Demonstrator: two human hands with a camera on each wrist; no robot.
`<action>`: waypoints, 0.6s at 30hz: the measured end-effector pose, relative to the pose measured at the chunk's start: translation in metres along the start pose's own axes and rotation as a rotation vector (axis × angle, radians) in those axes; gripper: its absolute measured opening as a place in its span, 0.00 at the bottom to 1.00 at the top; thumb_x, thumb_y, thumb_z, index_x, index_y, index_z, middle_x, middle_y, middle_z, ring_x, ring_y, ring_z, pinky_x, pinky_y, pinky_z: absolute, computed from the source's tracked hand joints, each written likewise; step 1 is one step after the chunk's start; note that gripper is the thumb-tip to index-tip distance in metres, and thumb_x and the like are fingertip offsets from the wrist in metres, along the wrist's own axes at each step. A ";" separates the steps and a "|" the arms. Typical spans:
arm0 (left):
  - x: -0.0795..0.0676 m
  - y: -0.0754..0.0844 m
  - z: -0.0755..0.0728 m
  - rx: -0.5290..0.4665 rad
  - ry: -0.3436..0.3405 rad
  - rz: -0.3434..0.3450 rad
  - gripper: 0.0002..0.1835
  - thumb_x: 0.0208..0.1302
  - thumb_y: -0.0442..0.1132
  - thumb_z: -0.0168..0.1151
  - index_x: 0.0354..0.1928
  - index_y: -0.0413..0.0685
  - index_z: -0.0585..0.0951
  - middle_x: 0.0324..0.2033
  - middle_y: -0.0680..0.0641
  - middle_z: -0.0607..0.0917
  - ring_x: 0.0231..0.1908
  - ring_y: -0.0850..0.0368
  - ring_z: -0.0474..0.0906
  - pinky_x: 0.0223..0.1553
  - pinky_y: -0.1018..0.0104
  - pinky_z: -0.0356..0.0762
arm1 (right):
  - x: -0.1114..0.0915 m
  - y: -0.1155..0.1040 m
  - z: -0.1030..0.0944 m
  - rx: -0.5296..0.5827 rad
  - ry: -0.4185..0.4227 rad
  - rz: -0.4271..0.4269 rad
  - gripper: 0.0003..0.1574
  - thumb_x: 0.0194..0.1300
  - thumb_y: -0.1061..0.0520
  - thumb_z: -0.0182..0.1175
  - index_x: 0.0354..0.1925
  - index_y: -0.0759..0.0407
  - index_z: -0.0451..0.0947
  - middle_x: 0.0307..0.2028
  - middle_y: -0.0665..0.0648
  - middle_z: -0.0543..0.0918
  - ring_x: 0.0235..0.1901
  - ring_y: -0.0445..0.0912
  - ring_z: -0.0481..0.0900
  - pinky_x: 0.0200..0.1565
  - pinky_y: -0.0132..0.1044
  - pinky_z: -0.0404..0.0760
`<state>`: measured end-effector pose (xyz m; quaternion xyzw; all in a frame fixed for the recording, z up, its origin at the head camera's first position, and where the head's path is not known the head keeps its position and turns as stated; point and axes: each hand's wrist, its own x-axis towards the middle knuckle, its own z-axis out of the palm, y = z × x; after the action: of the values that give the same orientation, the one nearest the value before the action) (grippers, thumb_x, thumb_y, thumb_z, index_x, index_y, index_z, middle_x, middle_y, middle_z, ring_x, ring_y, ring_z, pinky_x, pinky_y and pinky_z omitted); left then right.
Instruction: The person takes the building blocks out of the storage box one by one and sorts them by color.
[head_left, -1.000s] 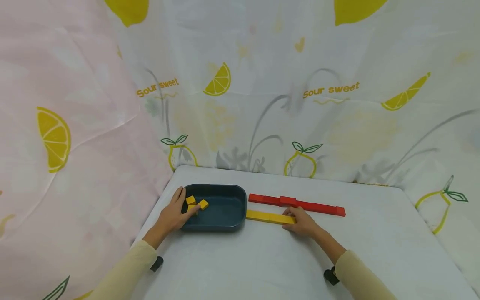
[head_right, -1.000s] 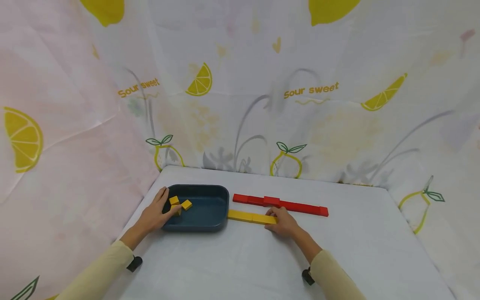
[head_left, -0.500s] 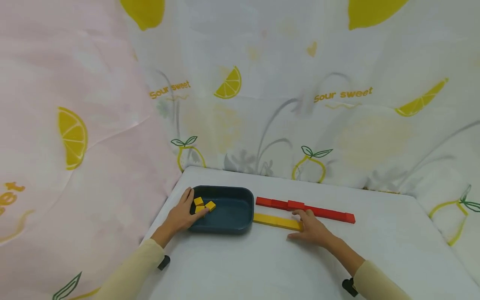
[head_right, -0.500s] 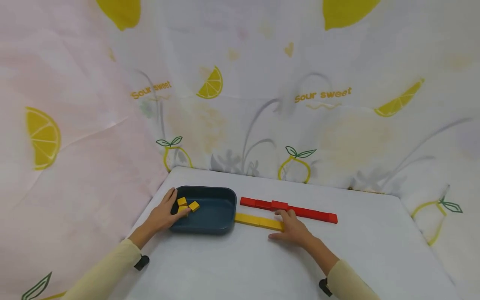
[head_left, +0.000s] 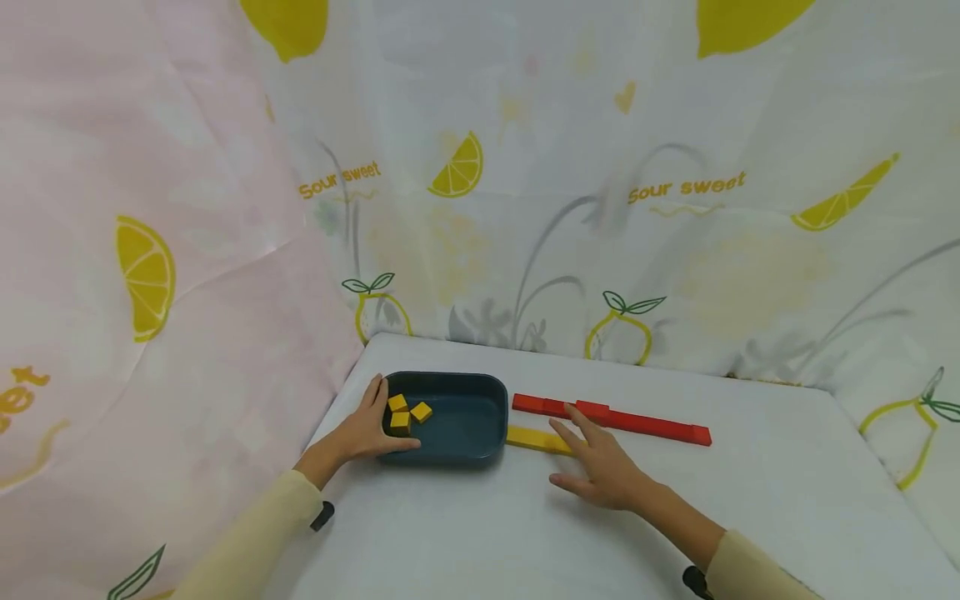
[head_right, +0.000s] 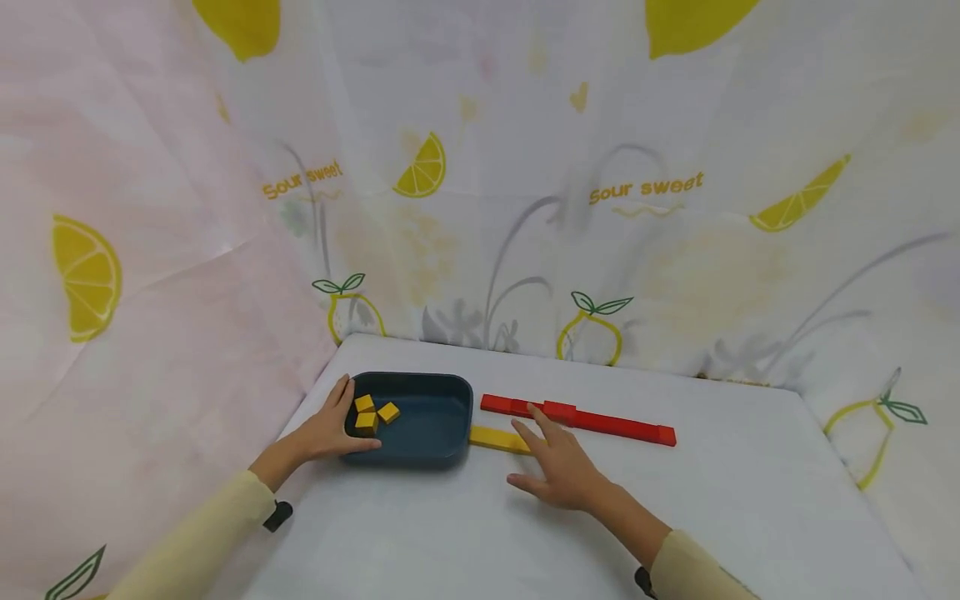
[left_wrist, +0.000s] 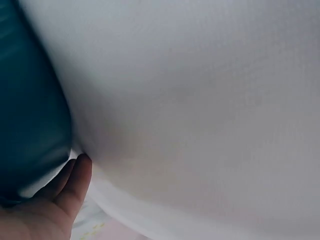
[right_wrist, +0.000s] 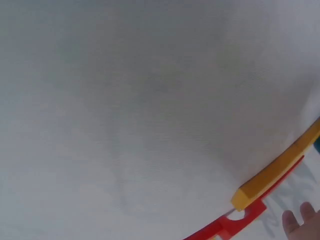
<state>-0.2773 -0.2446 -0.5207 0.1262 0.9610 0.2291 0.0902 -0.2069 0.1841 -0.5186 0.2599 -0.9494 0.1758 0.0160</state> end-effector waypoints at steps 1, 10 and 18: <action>-0.001 0.001 0.001 0.007 0.001 -0.003 0.75 0.45 0.76 0.66 0.77 0.36 0.36 0.77 0.35 0.33 0.73 0.33 0.55 0.66 0.38 0.65 | 0.001 -0.003 0.000 0.005 -0.004 -0.020 0.53 0.62 0.30 0.61 0.77 0.45 0.55 0.78 0.60 0.49 0.70 0.60 0.62 0.64 0.65 0.69; -0.001 0.005 0.007 0.013 -0.020 -0.017 0.76 0.43 0.78 0.65 0.77 0.37 0.36 0.78 0.37 0.33 0.68 0.33 0.64 0.63 0.38 0.69 | 0.019 -0.027 -0.003 0.028 -0.059 -0.077 0.47 0.68 0.30 0.53 0.77 0.40 0.52 0.80 0.56 0.42 0.74 0.58 0.54 0.67 0.67 0.61; -0.003 0.005 0.003 0.007 -0.001 -0.020 0.77 0.42 0.77 0.67 0.77 0.38 0.36 0.78 0.37 0.32 0.70 0.34 0.61 0.63 0.38 0.68 | 0.056 -0.055 -0.003 -0.052 -0.020 -0.255 0.42 0.73 0.37 0.50 0.78 0.47 0.53 0.79 0.60 0.43 0.76 0.55 0.50 0.71 0.60 0.59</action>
<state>-0.2727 -0.2399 -0.5204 0.1171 0.9630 0.2246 0.0924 -0.2280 0.1137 -0.4910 0.3796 -0.9131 0.1449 0.0353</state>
